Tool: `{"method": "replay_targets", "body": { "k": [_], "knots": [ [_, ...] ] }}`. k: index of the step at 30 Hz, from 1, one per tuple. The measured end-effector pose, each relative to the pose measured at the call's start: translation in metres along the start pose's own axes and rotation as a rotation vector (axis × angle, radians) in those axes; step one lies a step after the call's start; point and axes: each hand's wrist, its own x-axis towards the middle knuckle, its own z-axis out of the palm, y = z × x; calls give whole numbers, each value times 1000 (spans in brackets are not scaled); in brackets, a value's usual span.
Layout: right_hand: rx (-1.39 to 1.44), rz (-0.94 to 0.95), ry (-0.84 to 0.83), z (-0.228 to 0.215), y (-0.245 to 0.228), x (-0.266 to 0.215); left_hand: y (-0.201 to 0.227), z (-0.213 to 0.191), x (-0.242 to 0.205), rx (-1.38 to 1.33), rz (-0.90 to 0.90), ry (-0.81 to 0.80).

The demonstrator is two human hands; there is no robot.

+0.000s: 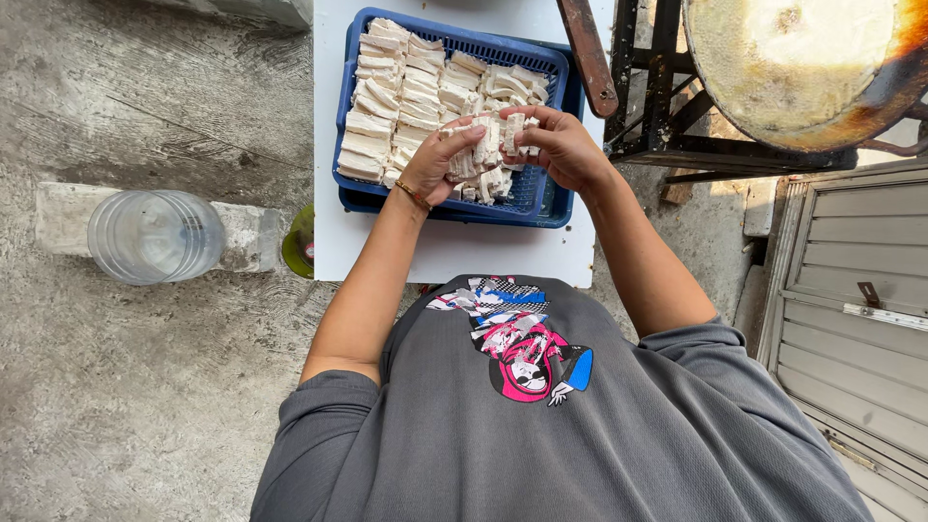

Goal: The person separates blocks of tofu from a blue basket and places them into a large wok containing hot oil.

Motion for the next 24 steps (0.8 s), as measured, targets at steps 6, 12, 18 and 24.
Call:
{"method": "replay_targets", "body": {
  "k": [6, 12, 18, 24],
  "knots": [
    [38, 14, 19, 4, 2, 3, 2, -2, -2, -27, 0, -16],
    [-42, -30, 19, 12, 4, 4, 2, -11, -1, 3, 22, 64],
    [-139, -90, -54, 17, 8, 6, -5, -14, 1, 86, 70, 153],
    [-242, -115, -32, 18, 9, 9, -8, -17, 5, 85, 72, 148]
  ]
}}
